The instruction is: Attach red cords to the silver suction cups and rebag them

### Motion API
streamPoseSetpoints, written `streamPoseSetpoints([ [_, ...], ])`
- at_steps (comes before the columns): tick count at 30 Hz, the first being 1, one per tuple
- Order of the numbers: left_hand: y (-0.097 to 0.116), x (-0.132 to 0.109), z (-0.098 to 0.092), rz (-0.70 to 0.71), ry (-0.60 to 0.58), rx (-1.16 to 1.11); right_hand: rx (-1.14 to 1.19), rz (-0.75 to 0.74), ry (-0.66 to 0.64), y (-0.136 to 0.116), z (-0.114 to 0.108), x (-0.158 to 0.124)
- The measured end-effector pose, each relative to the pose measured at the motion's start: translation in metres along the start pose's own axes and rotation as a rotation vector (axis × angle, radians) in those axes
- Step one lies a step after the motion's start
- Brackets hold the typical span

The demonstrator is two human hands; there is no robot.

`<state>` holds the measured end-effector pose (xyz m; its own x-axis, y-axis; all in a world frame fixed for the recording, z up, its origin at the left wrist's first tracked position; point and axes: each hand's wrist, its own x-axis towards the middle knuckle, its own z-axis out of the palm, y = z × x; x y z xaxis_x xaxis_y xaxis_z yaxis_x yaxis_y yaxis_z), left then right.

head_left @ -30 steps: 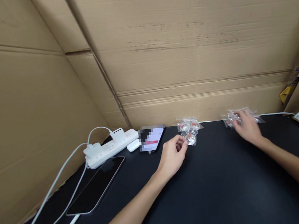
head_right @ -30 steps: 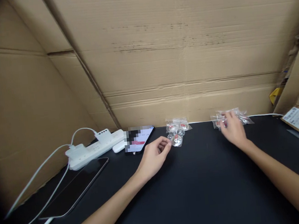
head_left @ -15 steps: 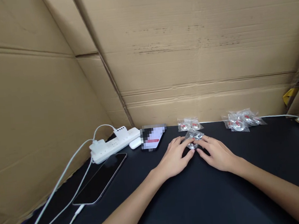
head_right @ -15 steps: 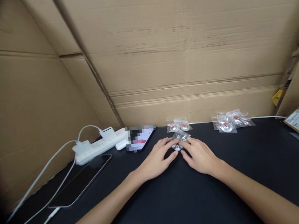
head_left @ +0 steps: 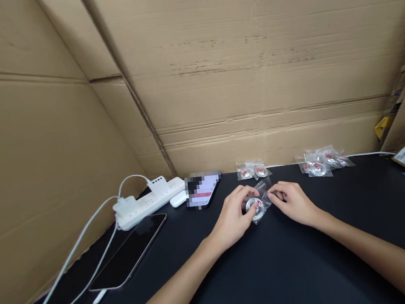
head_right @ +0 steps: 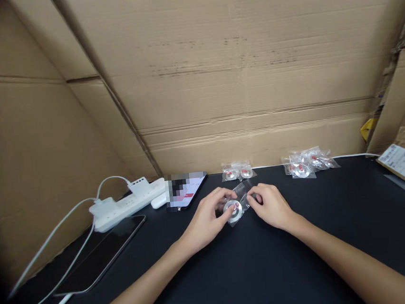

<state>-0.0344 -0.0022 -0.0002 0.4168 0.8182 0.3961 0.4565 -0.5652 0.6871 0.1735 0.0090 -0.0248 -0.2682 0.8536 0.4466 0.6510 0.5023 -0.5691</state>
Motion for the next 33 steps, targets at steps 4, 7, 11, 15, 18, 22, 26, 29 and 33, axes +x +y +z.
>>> streamPoseSetpoints([
  [4,-0.004,0.002,0.004,-0.064,0.06,-0.247,0.317,0.098,0.051,0.007,0.003,0.001],
  [7,-0.011,0.007,0.005,-0.182,0.193,-0.479,0.525,0.142,0.139,0.006,0.006,0.003],
  [11,-0.011,0.012,0.0,-0.3,0.308,-0.627,0.813,0.254,0.079,-0.004,0.0,0.003],
  [15,-0.003,0.012,-0.003,-0.293,0.229,-0.665,1.107,0.302,-0.093,-0.012,-0.009,0.002],
  [18,0.001,0.01,-0.002,-0.243,0.157,-0.667,1.174,0.318,-0.206,-0.011,-0.012,0.002],
  [22,0.002,0.008,-0.001,-0.221,0.118,-0.667,1.246,0.347,-0.27,-0.004,-0.013,0.003],
  [26,0.002,0.008,-0.001,-0.185,0.096,-0.681,1.199,0.339,-0.274,-0.004,-0.011,0.001],
  [29,0.002,0.006,0.0,-0.169,0.088,-0.663,1.054,0.286,-0.258,-0.009,-0.007,-0.001],
  [33,0.004,0.002,0.002,-0.16,0.087,-0.583,0.943,0.235,-0.226,-0.011,0.0,-0.001],
])
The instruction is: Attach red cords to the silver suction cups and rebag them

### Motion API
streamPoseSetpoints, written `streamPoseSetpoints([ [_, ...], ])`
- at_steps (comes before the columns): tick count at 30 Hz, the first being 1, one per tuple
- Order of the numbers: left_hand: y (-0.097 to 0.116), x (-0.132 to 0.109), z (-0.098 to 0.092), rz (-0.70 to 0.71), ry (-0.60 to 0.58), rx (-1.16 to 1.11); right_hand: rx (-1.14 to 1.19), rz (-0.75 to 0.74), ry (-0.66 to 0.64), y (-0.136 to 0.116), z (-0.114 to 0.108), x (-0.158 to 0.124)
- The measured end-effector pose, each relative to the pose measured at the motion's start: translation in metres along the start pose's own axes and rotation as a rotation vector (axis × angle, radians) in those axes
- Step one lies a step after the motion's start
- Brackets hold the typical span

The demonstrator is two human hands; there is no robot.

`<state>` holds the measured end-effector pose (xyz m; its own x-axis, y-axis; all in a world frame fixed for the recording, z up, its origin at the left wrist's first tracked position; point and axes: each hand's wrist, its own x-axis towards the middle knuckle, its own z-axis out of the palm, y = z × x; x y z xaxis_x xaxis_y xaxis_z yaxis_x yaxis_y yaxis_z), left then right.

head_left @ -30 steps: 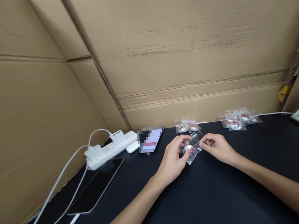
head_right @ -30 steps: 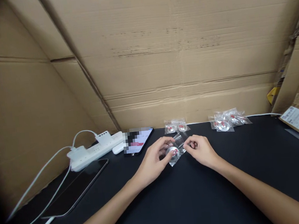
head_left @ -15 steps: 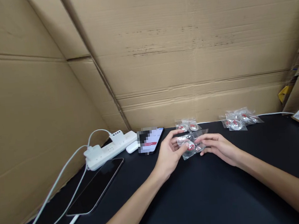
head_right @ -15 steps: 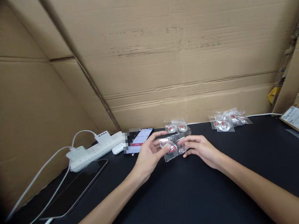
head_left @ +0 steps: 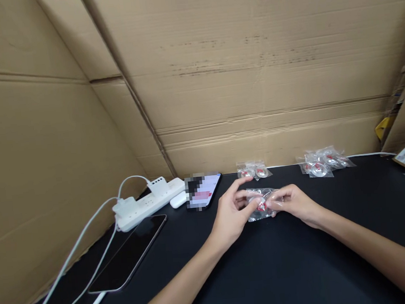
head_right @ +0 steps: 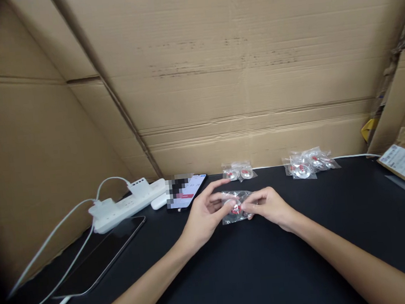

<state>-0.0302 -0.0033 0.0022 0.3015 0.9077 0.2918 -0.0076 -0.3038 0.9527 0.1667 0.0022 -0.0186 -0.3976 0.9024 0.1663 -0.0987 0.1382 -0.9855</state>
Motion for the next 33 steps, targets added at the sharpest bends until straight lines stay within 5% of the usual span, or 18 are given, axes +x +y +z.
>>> streamPoseSetpoints([
  [9,-0.008,0.003,-0.001,0.002,-0.005,0.113,-0.077,-0.033,0.04,0.005,0.001,0.003],
  [15,-0.018,0.017,-0.021,-0.045,0.114,0.207,-0.035,-0.064,0.255,0.008,-0.005,0.005],
  [18,-0.019,0.024,-0.039,-0.011,0.203,0.432,0.021,-0.023,0.363,0.009,-0.01,0.006],
  [23,-0.017,0.026,-0.058,0.044,0.313,0.702,0.041,0.039,0.377,0.006,-0.014,0.005],
  [27,-0.011,0.022,-0.051,0.172,0.373,0.817,0.019,0.058,0.361,0.004,-0.013,0.004],
  [29,-0.005,0.017,-0.041,0.287,0.36,0.895,0.021,0.065,0.35,0.004,-0.012,0.003],
  [33,0.008,0.002,-0.015,0.407,0.088,0.816,0.06,0.048,0.295,0.005,-0.004,0.002],
])
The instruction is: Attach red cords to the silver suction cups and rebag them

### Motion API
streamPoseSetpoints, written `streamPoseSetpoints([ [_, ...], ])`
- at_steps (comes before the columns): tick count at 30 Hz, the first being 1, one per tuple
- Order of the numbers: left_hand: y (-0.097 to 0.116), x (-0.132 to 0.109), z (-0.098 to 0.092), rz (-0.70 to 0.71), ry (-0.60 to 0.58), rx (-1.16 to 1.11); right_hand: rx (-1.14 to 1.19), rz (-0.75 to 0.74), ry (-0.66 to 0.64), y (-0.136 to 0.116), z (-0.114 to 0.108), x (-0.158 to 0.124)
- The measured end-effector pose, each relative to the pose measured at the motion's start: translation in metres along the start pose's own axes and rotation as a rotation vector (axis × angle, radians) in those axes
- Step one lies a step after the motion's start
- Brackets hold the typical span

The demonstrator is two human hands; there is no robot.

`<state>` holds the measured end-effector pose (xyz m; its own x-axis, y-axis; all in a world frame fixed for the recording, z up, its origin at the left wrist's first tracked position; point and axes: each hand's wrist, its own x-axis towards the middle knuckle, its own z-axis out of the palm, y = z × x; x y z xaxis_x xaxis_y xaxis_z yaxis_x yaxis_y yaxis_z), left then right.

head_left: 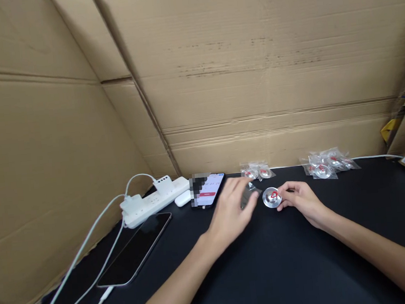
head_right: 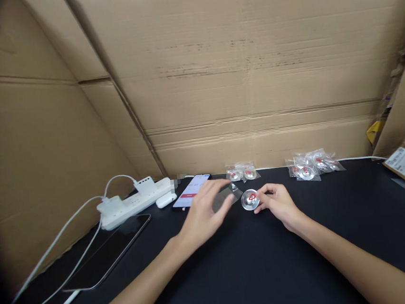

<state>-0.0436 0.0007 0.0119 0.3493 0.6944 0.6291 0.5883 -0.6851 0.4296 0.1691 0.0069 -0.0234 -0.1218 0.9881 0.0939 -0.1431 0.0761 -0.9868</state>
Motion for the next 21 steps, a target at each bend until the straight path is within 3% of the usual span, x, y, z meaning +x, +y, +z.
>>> streamPoseSetpoints([
  [4,0.016,-0.01,0.009,0.103,-0.267,-0.089,0.047,-0.009,-0.091,0.001,0.012,-0.006],
  [7,0.015,-0.014,0.013,0.063,-0.354,-0.116,0.041,-0.002,-0.105,0.0,0.019,-0.01],
  [13,0.01,-0.008,0.012,-0.076,-0.291,-0.269,-0.016,0.002,-0.044,-0.004,0.006,-0.003],
  [17,0.008,-0.003,0.013,-0.359,-0.214,-0.647,-0.54,-0.136,0.047,-0.001,-0.021,0.011],
  [21,0.01,-0.001,0.014,-0.599,-0.212,-1.061,-0.772,-0.217,0.097,0.002,-0.038,0.017],
])
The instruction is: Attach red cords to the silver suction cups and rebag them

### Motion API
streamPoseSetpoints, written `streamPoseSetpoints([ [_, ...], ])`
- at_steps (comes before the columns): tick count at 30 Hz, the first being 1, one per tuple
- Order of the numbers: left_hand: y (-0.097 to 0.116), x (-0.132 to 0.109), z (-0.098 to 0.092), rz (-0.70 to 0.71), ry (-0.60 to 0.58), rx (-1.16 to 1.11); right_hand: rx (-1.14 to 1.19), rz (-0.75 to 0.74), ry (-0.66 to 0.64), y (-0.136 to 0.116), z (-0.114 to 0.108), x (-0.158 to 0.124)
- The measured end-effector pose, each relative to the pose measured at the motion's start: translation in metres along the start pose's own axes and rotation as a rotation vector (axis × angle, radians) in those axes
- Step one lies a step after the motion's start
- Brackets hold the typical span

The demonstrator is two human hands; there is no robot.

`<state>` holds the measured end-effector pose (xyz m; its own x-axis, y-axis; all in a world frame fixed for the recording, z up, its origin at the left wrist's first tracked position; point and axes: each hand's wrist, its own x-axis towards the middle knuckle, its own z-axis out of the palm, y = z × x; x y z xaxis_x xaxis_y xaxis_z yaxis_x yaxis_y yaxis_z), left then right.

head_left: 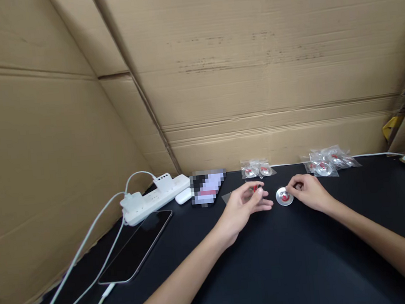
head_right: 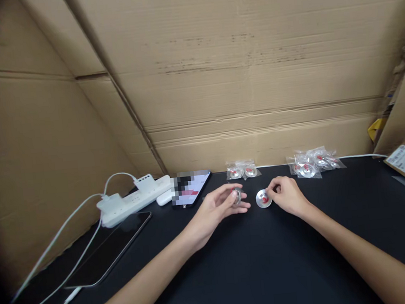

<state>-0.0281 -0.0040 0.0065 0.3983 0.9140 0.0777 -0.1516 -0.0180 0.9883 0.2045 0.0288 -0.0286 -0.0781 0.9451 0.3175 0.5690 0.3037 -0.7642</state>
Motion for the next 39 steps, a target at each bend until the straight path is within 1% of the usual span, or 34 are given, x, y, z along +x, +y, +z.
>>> streamPoseSetpoints([
  [2,0.0,-0.001,0.0,-0.06,-0.043,-0.133,-0.089,-0.032,0.034,-0.001,-0.001,-0.002],
  [4,-0.001,-0.001,0.0,-0.094,-0.08,-0.229,-0.198,-0.098,0.07,-0.008,-0.001,-0.006],
  [6,-0.003,-0.001,0.0,-0.106,-0.091,-0.278,-0.27,-0.208,0.1,-0.021,0.001,-0.012],
  [8,-0.006,-0.001,-0.001,-0.104,-0.1,-0.287,-0.242,-0.342,0.102,-0.035,0.003,-0.018],
  [9,-0.007,-0.001,-0.001,-0.099,-0.108,-0.285,-0.209,-0.405,0.084,-0.042,0.005,-0.022],
  [11,-0.009,-0.001,-0.001,-0.088,-0.132,-0.275,-0.166,-0.498,0.001,-0.053,0.009,-0.028],
  [13,-0.01,-0.001,-0.001,-0.087,-0.145,-0.25,-0.158,-0.535,-0.091,-0.058,0.013,-0.033],
  [16,-0.01,-0.003,0.0,-0.114,-0.146,-0.19,-0.135,-0.517,-0.151,-0.058,0.018,-0.036],
  [21,-0.006,-0.005,0.0,-0.114,-0.198,-0.113,-0.026,-0.431,-0.154,-0.054,0.021,-0.035],
  [24,-0.005,-0.005,0.001,-0.097,-0.214,-0.092,-0.023,-0.431,-0.153,-0.056,0.021,-0.035],
  [26,-0.004,-0.005,0.002,-0.089,-0.202,-0.078,-0.02,-0.437,-0.142,-0.058,0.021,-0.036],
  [28,-0.005,-0.004,0.002,-0.085,-0.184,-0.061,-0.008,-0.43,-0.103,-0.06,0.021,-0.037],
  [31,-0.005,-0.003,0.002,-0.058,-0.166,-0.014,0.023,-0.353,-0.034,-0.061,0.02,-0.036],
  [33,-0.006,-0.003,0.002,-0.022,-0.157,0.027,0.044,-0.296,-0.011,-0.059,0.019,-0.034],
  [36,-0.007,-0.002,0.001,-0.002,-0.127,0.061,0.053,-0.266,0.036,-0.056,0.015,-0.03],
  [38,-0.007,-0.001,0.0,-0.012,-0.107,0.057,0.04,-0.252,0.028,-0.054,0.011,-0.027],
  [39,-0.008,0.0,-0.001,-0.018,-0.1,0.057,0.026,-0.25,-0.014,-0.053,0.009,-0.026],
])
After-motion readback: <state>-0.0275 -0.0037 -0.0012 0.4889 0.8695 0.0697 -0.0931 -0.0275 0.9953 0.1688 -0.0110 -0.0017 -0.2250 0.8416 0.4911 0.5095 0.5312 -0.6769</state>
